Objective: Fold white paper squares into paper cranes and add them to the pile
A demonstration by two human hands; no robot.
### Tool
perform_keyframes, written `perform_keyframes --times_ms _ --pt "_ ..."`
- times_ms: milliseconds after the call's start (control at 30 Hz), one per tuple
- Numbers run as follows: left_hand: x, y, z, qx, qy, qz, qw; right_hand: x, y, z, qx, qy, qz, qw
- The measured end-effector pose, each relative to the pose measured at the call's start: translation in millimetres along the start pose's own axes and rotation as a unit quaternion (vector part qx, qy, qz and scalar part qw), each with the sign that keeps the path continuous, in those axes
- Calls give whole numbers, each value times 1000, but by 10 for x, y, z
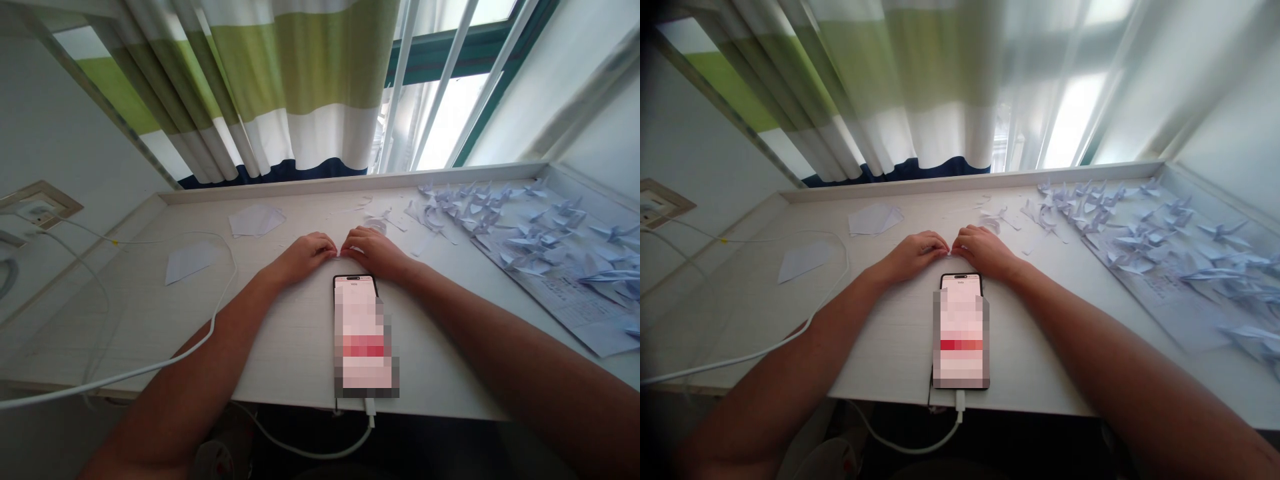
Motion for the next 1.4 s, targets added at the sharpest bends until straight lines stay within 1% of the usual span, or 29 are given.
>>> perform_keyframes --times_ms 133,300,400,500,667,767,867,933,1033,1167,1267,1400 --pt "-22 -42 -5 -5 -2 38 999 -30 -22 17 -11 -7 17 1000" --pt "-25 -43 -25 -29 -1 96 995 -48 6 1 -23 -15 54 998" --pt "-5 -57 -26 -27 6 92 995 -28 27 -3 -24 -7 68 997" --pt "-7 -31 -32 -33 6 76 997 -32 27 7 -22 -9 70 997" --pt "-71 -26 -53 -5 -18 56 998 -17 4 7 -6 -4 80 997" --pt "-83 -10 -60 -13 -24 48 998 -9 6 1 -2 -2 91 996" --pt "-10 21 -60 -48 7 34 998 -43 9 9 -10 -21 113 993" --pt "77 41 -62 -73 46 15 996 -95 -2 18 -15 -51 133 990" --pt "195 32 -65 -85 107 12 991 -181 -10 23 -28 -100 158 982" --pt "292 32 -81 -104 169 -16 980 -260 -45 18 -25 -147 195 969" --pt "319 59 -102 -132 189 -38 972 -304 -47 8 -24 -173 218 960" --pt "361 84 -126 -154 206 -53 965 -298 -47 28 -13 -179 239 954"
Point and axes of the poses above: each hand's wrist, its own z-axis towards the middle knuckle, its own y-axis out of the back of the hand, x = y × z, the point moved 10 cm from there along z, towards the middle knuckle, and after that the axes turned 4 degrees about -z, right-handed, at the moved point
